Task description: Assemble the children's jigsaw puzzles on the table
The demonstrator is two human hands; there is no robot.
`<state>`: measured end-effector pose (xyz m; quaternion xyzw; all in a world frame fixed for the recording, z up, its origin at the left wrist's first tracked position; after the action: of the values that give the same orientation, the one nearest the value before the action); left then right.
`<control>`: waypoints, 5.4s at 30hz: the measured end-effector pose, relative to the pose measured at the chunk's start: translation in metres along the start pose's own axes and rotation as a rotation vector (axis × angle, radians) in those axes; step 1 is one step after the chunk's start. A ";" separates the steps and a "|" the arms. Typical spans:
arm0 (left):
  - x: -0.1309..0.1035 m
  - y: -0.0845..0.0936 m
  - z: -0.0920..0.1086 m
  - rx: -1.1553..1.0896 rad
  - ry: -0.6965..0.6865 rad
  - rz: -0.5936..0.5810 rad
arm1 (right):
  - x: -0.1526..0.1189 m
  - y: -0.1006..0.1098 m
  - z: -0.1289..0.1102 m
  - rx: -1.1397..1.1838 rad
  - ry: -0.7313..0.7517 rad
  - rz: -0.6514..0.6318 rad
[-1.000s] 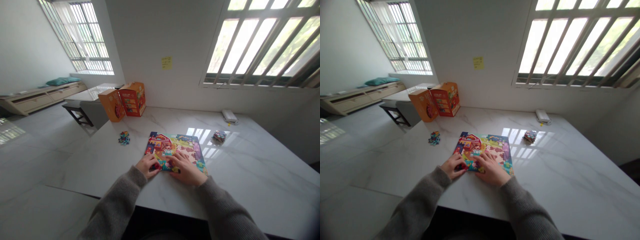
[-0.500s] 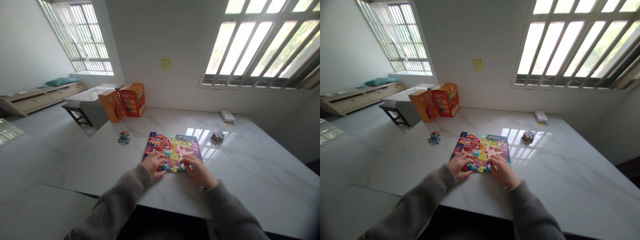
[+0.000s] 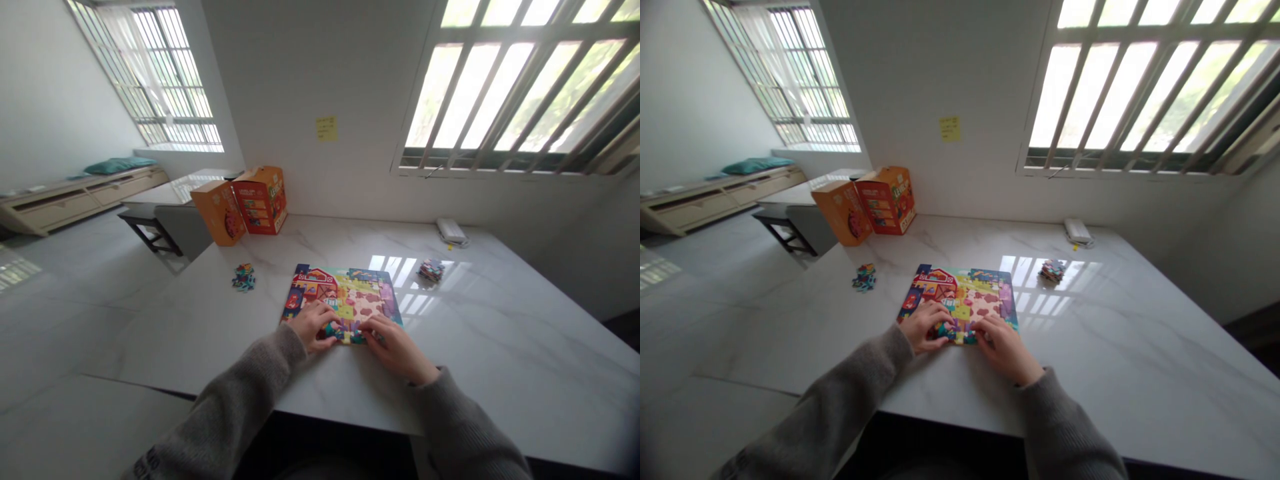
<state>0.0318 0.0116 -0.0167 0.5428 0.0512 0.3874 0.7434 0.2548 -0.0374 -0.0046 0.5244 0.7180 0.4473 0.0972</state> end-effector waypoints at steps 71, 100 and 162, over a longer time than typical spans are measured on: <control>-0.091 0.116 -0.168 0.469 1.082 0.131 | -0.015 -0.017 0.002 -0.248 0.064 -0.014; 0.007 0.017 -0.019 -1.135 0.491 0.488 | -0.003 -0.005 -0.018 -0.298 0.099 0.106; 0.020 0.006 -0.003 -0.927 0.338 0.501 | 0.054 -0.026 -0.009 0.834 -0.270 0.271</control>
<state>0.0411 0.0269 -0.0063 0.0848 -0.1367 0.6160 0.7712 0.2084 0.0020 -0.0005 0.6616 0.7424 0.0562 -0.0890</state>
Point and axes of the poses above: each hand's wrist, its own x-axis towards the middle knuckle, its own y-axis out of the back of the hand, z = x × y, the point moved 3 cm from there along x, towards the middle knuckle
